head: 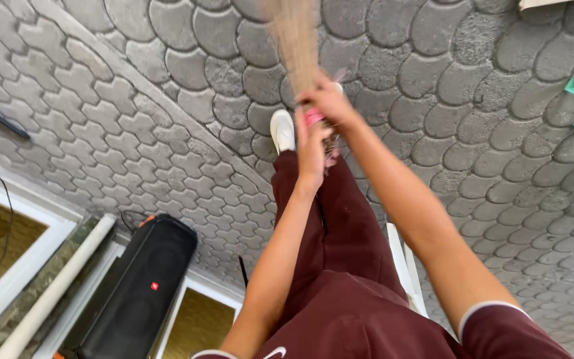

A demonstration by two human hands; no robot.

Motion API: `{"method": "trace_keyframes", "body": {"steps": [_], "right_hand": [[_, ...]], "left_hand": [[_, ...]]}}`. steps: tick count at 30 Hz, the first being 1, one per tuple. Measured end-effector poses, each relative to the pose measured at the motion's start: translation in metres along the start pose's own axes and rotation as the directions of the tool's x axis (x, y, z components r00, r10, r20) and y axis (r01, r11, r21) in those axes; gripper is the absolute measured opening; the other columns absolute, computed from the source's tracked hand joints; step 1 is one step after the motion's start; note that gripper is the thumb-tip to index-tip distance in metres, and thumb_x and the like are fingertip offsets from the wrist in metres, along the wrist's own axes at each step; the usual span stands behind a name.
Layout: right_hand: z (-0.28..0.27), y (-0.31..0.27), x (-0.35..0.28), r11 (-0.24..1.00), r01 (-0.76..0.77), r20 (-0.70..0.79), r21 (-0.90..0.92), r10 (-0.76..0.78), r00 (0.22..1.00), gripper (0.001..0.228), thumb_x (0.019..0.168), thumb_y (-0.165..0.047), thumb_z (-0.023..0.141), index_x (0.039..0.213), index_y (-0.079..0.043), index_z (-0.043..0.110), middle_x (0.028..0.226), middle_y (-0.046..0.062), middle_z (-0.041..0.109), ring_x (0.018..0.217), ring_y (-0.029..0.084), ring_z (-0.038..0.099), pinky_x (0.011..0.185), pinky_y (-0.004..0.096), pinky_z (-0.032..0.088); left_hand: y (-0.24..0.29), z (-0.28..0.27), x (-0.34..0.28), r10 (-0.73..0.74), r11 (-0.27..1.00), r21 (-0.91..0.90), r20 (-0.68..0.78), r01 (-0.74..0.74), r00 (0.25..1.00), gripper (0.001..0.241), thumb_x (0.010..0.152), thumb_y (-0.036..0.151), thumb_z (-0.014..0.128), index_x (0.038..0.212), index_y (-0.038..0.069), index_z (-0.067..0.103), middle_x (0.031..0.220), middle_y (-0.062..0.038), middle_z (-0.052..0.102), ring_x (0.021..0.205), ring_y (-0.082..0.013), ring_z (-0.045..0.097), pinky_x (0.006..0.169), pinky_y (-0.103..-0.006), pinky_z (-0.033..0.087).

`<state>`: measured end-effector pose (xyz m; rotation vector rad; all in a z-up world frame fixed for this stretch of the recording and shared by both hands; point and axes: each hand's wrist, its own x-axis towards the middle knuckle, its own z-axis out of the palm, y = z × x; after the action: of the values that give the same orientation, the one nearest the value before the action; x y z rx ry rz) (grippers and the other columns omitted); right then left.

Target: Sweep the outdoor paved floor using a broom.

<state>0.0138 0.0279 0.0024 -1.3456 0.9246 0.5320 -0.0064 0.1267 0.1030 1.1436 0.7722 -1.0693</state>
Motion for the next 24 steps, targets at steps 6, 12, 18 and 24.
{"method": "trace_keyframes", "body": {"steps": [6,12,18,24], "right_hand": [[0.02,0.075,0.111,0.935,-0.115,0.37,-0.335,0.243,0.896,0.035,0.078,-0.049,0.075,0.082,-0.017,0.063,0.083,-0.003,0.063,0.079,0.005,0.057,0.075,0.022,0.05],[-0.12,-0.088,0.061,0.886,-0.442,-0.087,-0.138,0.434,0.897,0.07,0.084,-0.074,0.052,0.1,-0.01,0.073,0.075,0.016,0.071,0.046,0.028,0.064,0.029,0.04,0.043],[-0.057,-0.056,0.08,0.908,0.388,-0.361,-0.159,-0.419,0.833,0.041,0.096,-0.006,0.067,0.134,-0.01,0.051,0.11,0.012,0.072,0.09,0.019,0.075,0.076,0.032,0.069],[0.147,0.069,0.134,0.974,-0.151,0.262,-0.166,0.191,0.946,0.064,0.072,-0.045,0.088,0.127,-0.016,0.071,0.125,0.013,0.07,0.117,0.027,0.066,0.102,0.038,0.048]], "left_hand": [[0.006,-0.005,0.056,0.111,0.96,-0.218,-0.276,-0.175,0.955,0.044,0.095,0.017,0.046,0.137,0.014,0.034,0.072,-0.005,0.055,0.046,-0.0094,0.047,0.033,-0.0228,0.028],[0.058,0.096,0.134,0.156,0.987,-0.016,0.28,-0.157,0.947,0.076,0.082,0.022,0.056,0.148,0.018,0.019,0.062,-0.016,0.061,0.037,-0.0198,0.053,0.027,-0.03,0.037],[0.102,0.02,0.062,0.029,0.997,0.059,0.286,-0.048,0.958,0.082,0.083,0.019,0.054,0.161,0.03,0.033,0.064,-0.007,0.06,0.041,-0.0148,0.047,0.036,-0.0298,0.025],[0.096,-0.094,0.046,0.019,0.999,-0.016,-0.524,-0.032,0.851,0.085,0.086,0.029,0.06,0.162,0.023,0.023,0.092,-0.028,0.065,0.051,-0.0275,0.065,0.029,-0.0274,0.043]]}}
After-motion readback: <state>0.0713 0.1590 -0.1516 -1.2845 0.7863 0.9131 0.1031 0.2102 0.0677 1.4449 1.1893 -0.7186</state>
